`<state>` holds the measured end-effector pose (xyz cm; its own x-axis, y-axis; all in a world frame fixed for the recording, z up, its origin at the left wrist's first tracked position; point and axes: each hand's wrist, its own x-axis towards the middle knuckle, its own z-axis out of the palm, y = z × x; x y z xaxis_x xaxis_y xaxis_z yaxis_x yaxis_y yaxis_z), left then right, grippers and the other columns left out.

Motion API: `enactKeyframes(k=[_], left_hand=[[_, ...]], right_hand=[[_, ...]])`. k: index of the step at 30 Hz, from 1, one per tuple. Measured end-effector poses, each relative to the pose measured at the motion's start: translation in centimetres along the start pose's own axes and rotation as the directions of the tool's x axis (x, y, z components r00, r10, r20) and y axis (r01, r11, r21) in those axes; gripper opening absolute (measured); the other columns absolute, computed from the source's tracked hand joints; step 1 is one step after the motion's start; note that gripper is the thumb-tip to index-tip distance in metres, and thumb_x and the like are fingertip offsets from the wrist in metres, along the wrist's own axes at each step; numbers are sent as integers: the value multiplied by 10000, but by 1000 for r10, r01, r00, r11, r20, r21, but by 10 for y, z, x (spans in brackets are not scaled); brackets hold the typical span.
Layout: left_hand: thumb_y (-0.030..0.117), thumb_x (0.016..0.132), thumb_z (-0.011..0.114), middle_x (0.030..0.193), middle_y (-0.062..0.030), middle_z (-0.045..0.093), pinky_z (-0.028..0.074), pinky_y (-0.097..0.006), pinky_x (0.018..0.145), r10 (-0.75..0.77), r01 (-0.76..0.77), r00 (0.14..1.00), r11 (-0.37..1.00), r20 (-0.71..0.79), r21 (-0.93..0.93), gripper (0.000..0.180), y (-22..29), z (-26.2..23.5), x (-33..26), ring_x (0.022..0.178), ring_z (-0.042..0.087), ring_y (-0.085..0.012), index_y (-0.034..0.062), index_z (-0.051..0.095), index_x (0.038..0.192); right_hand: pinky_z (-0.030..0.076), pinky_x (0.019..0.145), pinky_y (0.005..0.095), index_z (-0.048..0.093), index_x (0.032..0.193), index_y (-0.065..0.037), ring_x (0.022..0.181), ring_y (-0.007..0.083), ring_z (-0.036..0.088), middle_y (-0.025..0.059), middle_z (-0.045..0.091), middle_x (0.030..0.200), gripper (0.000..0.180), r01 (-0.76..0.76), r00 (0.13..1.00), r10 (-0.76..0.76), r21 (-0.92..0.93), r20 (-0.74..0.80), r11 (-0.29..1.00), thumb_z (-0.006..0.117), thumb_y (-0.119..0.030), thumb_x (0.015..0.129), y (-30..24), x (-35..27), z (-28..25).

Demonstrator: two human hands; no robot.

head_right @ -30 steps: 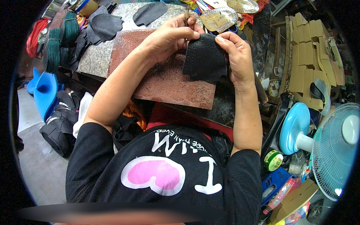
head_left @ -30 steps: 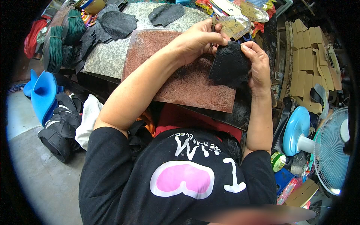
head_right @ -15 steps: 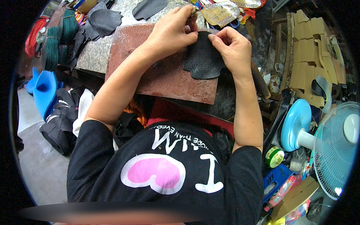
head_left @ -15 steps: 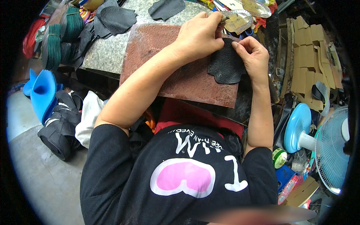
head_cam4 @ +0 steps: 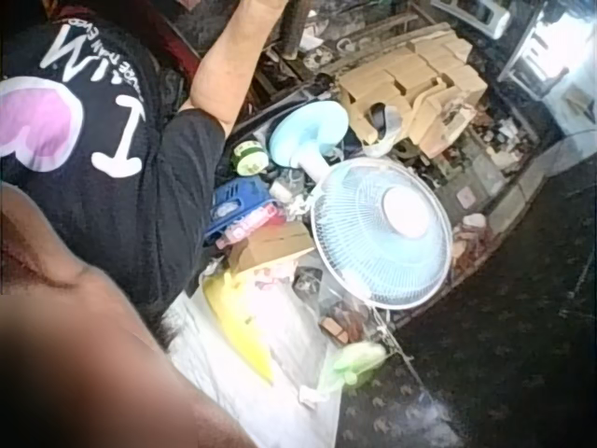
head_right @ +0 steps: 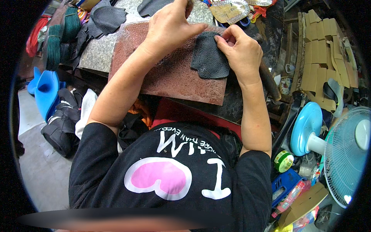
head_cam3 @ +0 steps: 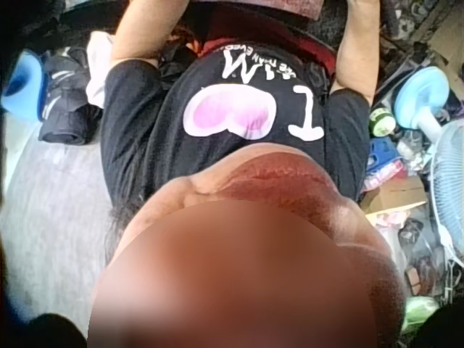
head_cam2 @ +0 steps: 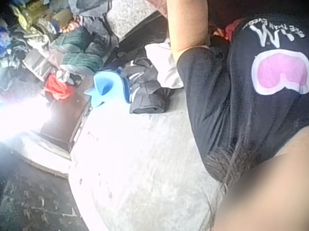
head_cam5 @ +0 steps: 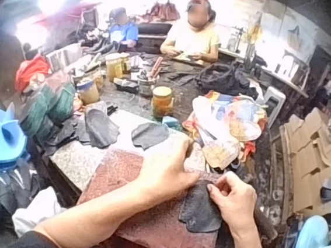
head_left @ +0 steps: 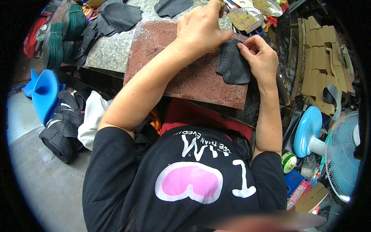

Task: The person repeatedly strikes a small black leather piece with a hammer on a workbench, adjusting its position between strikes. The person occasionally lifts and turns the piece to check its shape.

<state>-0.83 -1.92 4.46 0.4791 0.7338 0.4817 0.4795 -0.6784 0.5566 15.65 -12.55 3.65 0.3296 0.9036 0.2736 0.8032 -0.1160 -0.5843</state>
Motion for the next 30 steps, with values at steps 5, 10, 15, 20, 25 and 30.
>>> enactKeyframes(k=[5,10,15,20,25,30], left_hand=[[150,823,665,898,-146,637,507,-393,744,-109,156,988,775,113,-613,298,-10,15,7,859,627,-278,8,543,1056],[120,914,607,873,-132,688,551,-299,676,34,-2,998,887,61,-463,171,-8,22,-2,732,675,-199,-21,608,1012],[101,886,659,897,-131,697,571,-281,681,-73,149,987,755,145,-638,222,-9,23,-2,788,691,-164,-61,618,1031],[87,892,651,904,-139,695,588,-284,702,-120,188,982,747,148,-638,216,-13,28,-1,800,700,-169,-61,621,1046],[79,890,651,889,-145,693,591,-286,695,-124,227,972,711,199,-665,209,-17,29,0,786,701,-169,-69,620,1035],[80,886,657,877,-140,693,591,-284,698,-104,220,972,725,212,-653,210,-17,29,0,780,701,-169,-69,620,1030]], right_hand=[[489,560,318,663,823,-123,588,183,641,28,644,643,233,22,999,-26,-112,-28,993,758,-331,778,-4,-1,-2],[491,558,325,667,826,-136,602,193,656,26,651,646,244,18,1000,-21,-146,-23,989,749,-362,782,-7,-1,-4],[492,557,323,666,818,-137,599,195,659,21,655,646,256,8,1000,-7,-150,5,989,743,-380,790,-4,0,-6],[495,553,318,668,809,-146,595,183,657,14,654,641,254,11,1000,-9,-183,12,983,740,-389,796,-6,0,-6],[496,550,312,668,803,-153,590,173,656,6,656,641,251,14,1000,-11,-182,16,983,735,-395,800,-6,-1,-8],[492,563,315,668,816,-135,596,182,652,9,655,646,262,69,997,-71,-140,-8,988,727,-390,810,5,-2,-1]])
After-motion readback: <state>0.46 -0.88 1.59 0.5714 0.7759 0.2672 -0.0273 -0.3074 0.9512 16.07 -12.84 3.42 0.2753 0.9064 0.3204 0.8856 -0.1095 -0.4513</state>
